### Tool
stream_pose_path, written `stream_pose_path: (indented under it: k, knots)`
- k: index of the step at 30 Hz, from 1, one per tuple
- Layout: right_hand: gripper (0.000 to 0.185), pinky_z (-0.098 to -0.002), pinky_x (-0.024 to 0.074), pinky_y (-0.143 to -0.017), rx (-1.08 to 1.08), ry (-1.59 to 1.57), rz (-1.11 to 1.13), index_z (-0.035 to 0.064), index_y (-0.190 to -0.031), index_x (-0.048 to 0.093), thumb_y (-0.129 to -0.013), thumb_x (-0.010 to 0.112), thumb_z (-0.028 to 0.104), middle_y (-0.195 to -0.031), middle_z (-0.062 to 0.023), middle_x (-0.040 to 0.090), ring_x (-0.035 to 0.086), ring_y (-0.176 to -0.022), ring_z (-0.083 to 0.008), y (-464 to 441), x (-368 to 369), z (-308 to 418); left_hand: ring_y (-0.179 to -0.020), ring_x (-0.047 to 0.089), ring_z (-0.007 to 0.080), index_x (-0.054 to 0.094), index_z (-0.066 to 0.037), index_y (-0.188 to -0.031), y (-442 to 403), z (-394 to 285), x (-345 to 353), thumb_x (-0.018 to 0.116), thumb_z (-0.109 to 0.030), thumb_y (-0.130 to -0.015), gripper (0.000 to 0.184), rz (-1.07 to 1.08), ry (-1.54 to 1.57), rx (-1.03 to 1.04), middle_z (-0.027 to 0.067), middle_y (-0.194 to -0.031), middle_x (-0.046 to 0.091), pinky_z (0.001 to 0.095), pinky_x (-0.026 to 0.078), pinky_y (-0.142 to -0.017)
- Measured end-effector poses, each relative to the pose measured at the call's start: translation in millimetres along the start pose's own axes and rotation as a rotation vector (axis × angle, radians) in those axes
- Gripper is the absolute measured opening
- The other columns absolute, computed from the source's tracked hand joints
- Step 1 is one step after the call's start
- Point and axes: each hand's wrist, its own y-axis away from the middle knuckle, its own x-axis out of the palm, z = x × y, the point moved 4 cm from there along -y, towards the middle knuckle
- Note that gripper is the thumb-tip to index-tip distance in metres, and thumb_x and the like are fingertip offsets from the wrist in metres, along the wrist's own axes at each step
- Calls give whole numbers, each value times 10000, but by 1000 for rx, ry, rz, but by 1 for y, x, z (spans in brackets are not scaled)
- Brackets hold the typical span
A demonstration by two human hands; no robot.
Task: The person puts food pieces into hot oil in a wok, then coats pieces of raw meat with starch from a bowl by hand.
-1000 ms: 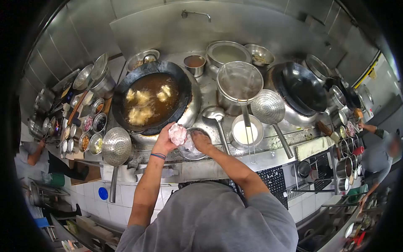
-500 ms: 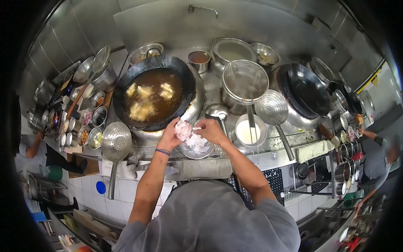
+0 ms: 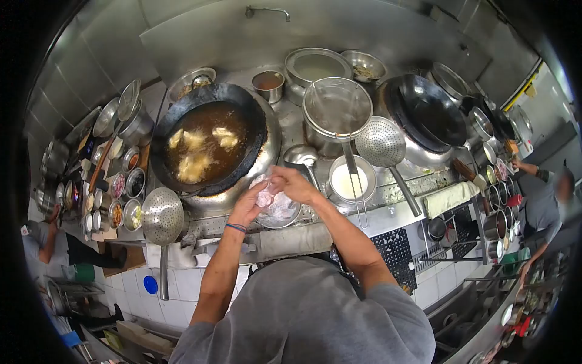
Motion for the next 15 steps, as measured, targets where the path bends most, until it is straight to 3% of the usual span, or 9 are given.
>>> stream_pose_path:
  k: [1,2,5,7,11,12,15]
  knots:
    - [167,-386,560,-750,103,-196,-40,-41,-961,702,-828,601,-25,-911,-200,653,652,-773,-340,0,-7,-5,-907,683,189,654,-59,-1119,-1,-5,-2,704,-211,-915,259,-10,-27,4,71,-1033,697,354,573,-754]
    - [265,-412,581,-779,56,193,-46,-20,-1046,707,-799,608,-19,-930,-210,674,687,-798,-365,-3,-17,-17,-886,687,190,660,-55,-1101,-1,-12,-4,702,-183,-909,235,-23,-55,8,72,-1012,701,351,575,-729]
    - [306,-454,577,-787,-96,1003,309,-8,-1070,699,-777,614,-5,-977,-214,690,696,-869,-391,2,7,-76,-841,695,200,662,-38,-1081,9,-36,12,695,-142,-900,211,-88,-126,27,83,-966,709,348,576,-669]
    - [196,-487,550,-824,-27,1198,363,-17,-941,703,-768,635,45,-968,-254,685,684,-922,-417,20,35,-102,-846,697,206,663,-33,-1080,9,-44,18,702,-145,-894,221,-116,-156,7,87,-966,711,345,575,-672]
    - [157,-473,555,-814,-50,1244,290,9,-911,705,-784,627,59,-952,-243,694,688,-936,-403,30,58,-117,-868,692,204,679,-39,-1090,11,-56,33,695,-193,-914,235,-77,-140,31,82,-992,723,359,563,-668]
    - [180,-443,569,-789,-24,1213,235,-1,-952,694,-801,636,75,-918,-221,694,704,-912,-347,27,55,-112,-867,692,205,679,-49,-1084,13,-57,35,694,-198,-916,225,-79,-119,25,78,-992,722,359,561,-667]
    - [191,-419,577,-771,170,635,225,1,-997,677,-871,618,130,-909,-166,686,701,-867,-295,15,30,-88,-866,691,206,676,-77,-1065,18,-57,44,693,-213,-920,199,-61,-35,-1,69,-994,721,362,557,-667]
